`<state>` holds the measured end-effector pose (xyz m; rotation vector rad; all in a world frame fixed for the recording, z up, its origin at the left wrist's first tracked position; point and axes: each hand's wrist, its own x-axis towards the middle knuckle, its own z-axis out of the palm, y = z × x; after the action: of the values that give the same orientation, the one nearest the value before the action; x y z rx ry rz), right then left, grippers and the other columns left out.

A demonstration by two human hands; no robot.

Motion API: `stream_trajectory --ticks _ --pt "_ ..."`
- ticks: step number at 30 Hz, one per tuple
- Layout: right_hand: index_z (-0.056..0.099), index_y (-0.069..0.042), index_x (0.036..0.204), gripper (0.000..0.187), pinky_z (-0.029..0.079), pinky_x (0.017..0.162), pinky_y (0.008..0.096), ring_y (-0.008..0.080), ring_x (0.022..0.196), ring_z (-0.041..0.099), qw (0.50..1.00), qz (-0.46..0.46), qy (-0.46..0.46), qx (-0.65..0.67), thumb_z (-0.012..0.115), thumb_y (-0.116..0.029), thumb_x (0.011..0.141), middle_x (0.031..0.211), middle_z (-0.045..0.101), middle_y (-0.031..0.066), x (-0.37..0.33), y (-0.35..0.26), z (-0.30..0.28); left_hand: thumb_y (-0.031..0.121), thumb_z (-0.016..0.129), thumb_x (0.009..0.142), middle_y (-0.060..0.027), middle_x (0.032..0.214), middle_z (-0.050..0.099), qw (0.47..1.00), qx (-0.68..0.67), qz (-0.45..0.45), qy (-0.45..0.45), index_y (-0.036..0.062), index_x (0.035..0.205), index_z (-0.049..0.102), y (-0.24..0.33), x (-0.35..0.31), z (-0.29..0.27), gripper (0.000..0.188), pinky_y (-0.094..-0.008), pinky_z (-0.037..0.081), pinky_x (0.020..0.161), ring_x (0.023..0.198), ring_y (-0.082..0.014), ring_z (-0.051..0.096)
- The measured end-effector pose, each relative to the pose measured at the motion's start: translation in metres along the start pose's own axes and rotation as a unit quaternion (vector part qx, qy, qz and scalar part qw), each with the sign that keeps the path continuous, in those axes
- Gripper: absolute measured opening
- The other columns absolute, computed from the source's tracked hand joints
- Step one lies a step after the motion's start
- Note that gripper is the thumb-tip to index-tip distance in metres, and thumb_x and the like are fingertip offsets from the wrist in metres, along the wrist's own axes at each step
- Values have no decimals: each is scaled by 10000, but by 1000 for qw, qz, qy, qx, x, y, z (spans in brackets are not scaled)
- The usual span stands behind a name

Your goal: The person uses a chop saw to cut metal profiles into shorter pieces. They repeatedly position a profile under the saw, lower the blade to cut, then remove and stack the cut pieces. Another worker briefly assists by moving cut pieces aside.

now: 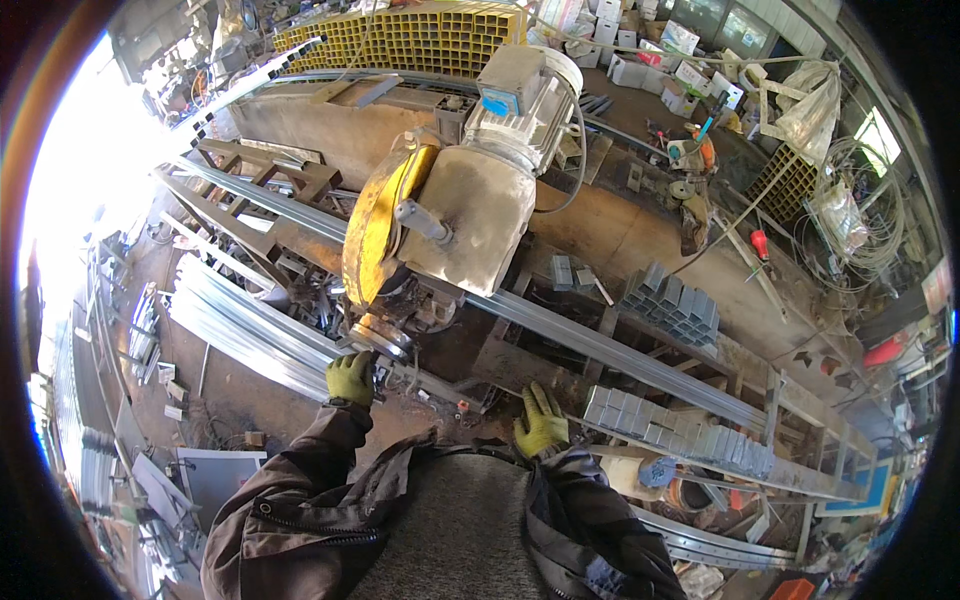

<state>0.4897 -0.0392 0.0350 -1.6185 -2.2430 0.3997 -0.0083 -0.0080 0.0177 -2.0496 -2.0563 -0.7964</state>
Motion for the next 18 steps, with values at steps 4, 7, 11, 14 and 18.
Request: stream_trajectory --ticks 4,7,11,14,18 --pt "634 -89 1748 789 522 1346 575 518 1643 558 1000 29 9 -3 797 -326 1013 1871 526 181 2 -2 12 229 771 1030 -108 1165 849 1000 -5 -9 -13 201 1366 814 1 0 -2 340 -604 577 986 1103 -418 787" --pt "638 -82 1743 797 526 1338 585 526 1629 569 999 30 20 -3 798 -311 996 1862 536 190 3 -4 19 223 776 1024 -97 1205 846 1000 -18 3 0 198 1387 806 -1 0 -2 365 -603 569 1010 1125 -412 782" --pt "663 -65 1711 765 537 1323 591 516 1613 588 998 56 20 -17 795 -281 989 1834 572 188 6 -11 23 218 801 1003 -102 1295 829 998 -63 -3 -28 168 1422 788 -5 3 -5 421 -611 546 1091 1244 -422 753" --pt "693 -62 1677 721 543 1316 591 505 1606 601 997 68 31 -11 798 -266 994 1805 605 184 9 -17 24 236 831 984 -130 1405 805 997 -72 -10 16 155 1462 781 0 -3 -11 487 -639 505 1203 1397 -456 697" --pt "722 -51 1631 646 561 1278 596 509 1585 617 996 61 64 -8 803 -253 1023 1763 635 214 15 -24 26 342 860 1018 -219 1647 703 997 -44 -66 21 88 1593 718 6 -20 -4 644 -706 391 1346 1597 -510 579"
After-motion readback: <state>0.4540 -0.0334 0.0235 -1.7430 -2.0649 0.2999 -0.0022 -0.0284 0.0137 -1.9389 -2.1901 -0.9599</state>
